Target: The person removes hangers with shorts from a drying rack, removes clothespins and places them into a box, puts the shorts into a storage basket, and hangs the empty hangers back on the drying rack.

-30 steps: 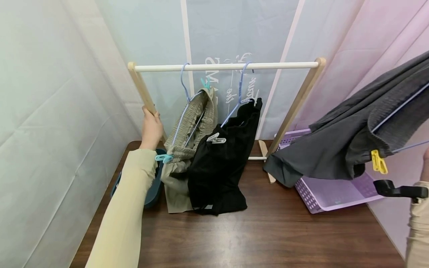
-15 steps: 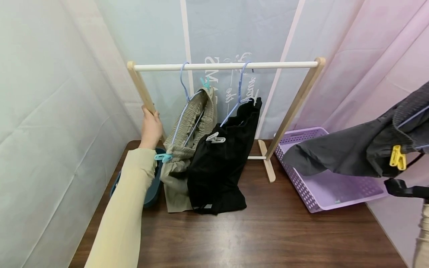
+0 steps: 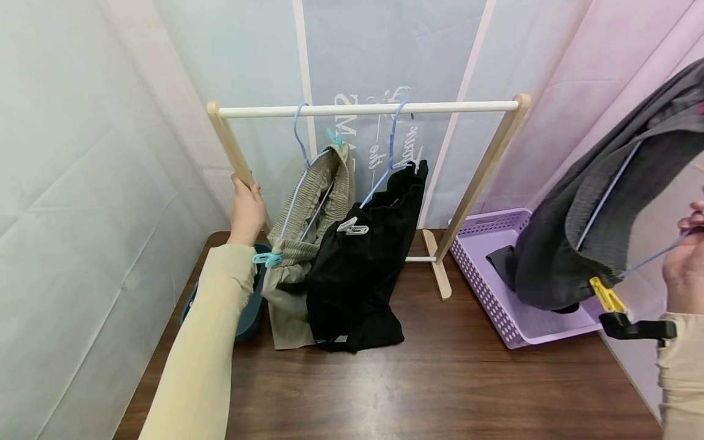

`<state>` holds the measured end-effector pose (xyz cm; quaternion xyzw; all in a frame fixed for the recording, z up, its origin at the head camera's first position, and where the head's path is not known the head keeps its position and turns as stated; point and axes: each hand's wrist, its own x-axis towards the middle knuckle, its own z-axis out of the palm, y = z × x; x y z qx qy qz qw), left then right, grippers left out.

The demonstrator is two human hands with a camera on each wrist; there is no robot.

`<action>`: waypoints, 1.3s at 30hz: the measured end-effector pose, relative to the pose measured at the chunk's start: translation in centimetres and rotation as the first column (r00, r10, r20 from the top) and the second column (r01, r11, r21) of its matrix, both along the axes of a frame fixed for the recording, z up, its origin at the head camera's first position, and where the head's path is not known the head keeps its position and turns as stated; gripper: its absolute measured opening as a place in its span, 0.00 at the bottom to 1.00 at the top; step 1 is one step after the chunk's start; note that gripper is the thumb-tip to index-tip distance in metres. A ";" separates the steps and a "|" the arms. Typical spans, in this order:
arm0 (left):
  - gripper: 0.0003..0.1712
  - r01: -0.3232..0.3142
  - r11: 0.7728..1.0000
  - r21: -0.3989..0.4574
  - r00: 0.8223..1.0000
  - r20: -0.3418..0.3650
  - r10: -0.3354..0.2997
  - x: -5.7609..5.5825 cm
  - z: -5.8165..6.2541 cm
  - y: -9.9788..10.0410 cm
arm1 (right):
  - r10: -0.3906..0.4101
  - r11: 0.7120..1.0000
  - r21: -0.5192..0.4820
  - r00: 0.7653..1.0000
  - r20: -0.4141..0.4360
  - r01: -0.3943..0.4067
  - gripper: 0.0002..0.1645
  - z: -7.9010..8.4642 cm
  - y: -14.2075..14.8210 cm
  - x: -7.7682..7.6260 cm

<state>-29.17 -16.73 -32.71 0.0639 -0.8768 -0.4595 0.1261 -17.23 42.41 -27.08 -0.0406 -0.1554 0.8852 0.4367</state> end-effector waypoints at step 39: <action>0.29 0.018 0.998 0.057 1.000 0.003 -0.018 0.0 0.1 0.1 | 0.085 0.985 0.104 0.903 0.421 -0.141 0.25 -9.8 -7.2 -1.7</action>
